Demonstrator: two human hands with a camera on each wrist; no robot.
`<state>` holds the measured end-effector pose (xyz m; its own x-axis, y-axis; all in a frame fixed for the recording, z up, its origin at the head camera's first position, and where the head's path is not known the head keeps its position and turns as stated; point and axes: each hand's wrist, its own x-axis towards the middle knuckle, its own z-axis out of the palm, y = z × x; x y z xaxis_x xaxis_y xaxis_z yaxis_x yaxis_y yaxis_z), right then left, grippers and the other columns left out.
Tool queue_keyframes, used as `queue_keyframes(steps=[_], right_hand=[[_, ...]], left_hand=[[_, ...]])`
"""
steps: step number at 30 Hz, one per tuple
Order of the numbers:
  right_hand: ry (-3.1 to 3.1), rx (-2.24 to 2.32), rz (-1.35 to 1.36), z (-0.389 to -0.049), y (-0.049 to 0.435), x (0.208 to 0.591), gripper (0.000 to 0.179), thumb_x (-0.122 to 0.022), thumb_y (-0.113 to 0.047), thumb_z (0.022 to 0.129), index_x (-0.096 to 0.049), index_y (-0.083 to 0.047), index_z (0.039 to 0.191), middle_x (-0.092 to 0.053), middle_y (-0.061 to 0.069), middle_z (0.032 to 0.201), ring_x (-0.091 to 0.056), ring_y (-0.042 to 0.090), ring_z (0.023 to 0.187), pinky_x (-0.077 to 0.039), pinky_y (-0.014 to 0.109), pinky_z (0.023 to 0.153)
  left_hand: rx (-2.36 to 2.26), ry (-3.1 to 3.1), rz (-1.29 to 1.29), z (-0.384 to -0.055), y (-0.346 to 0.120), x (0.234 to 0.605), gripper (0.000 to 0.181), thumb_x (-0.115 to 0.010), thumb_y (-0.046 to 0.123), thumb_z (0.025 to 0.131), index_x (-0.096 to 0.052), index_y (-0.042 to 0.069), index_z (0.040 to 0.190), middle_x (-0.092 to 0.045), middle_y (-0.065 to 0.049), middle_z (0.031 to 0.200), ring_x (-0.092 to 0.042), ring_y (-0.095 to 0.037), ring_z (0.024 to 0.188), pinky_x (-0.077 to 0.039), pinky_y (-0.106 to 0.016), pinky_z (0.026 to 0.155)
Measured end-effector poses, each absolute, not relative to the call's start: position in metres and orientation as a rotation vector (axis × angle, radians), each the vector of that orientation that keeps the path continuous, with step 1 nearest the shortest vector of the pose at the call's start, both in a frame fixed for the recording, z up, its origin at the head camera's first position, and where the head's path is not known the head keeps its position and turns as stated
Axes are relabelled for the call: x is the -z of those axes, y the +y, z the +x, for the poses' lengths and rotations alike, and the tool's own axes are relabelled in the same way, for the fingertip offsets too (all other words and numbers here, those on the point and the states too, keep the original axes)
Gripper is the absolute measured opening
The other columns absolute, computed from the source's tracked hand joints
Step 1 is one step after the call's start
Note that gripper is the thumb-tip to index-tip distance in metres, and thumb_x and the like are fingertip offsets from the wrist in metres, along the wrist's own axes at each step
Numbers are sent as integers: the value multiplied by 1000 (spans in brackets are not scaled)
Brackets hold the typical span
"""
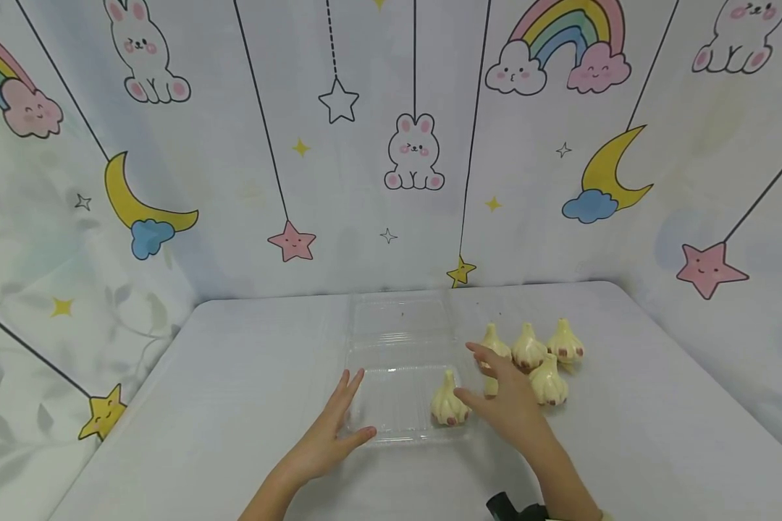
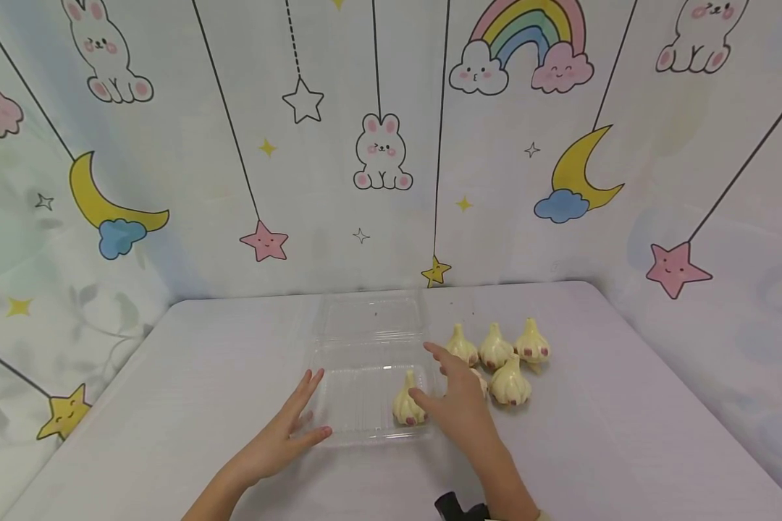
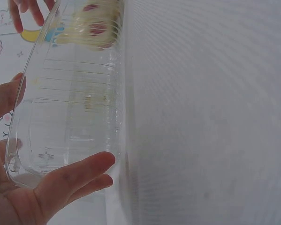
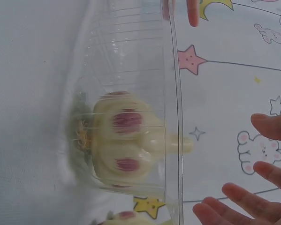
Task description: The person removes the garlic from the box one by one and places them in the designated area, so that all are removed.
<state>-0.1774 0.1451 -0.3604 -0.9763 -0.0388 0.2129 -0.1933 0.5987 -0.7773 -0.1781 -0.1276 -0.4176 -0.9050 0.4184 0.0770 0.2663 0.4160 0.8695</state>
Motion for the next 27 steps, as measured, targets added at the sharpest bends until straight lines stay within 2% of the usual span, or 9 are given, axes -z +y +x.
queue_keyframes(steps=[5, 10, 19, 27], right_hand=[[-2687, -1265, 184, -178, 142, 363, 61, -76, -17, 75, -50, -12, 130, -53, 20, 124, -54, 38, 109, -54, 39, 70], [-2722, -1254, 166, -179, 138, 369, 61, -76, -18, 74, -50, -15, 129, -54, 16, 124, -54, 36, 108, -54, 38, 71], [-2748, -1244, 197, -178, 133, 374, 63, -78, -20, 72, -51, -14, 128, -54, 19, 123, -57, 38, 103, -49, 49, 79], [-2787, -1272, 240, -177, 130, 376, 65, -78, -23, 72, -50, -11, 129, -52, 22, 125, -55, 44, 104, -48, 50, 83]], left_hand=[[-1503, 2506, 612, -178, -127, 417, 80, -62, 22, 88, -9, 22, 148, 10, -23, 149, -11, -51, 130, -29, -62, 94], [-1494, 2508, 612, -178, -128, 418, 80, -62, 22, 88, -9, 23, 148, 9, -23, 149, -10, -51, 130, -28, -64, 94], [-1502, 2500, 620, -178, -127, 419, 79, -61, 21, 88, -9, 16, 148, 11, -25, 148, -11, -53, 129, -27, -63, 95], [-1508, 2492, 607, -178, -127, 418, 80, -61, 20, 88, -9, 15, 148, 11, -25, 148, -10, -53, 129, -27, -62, 95]])
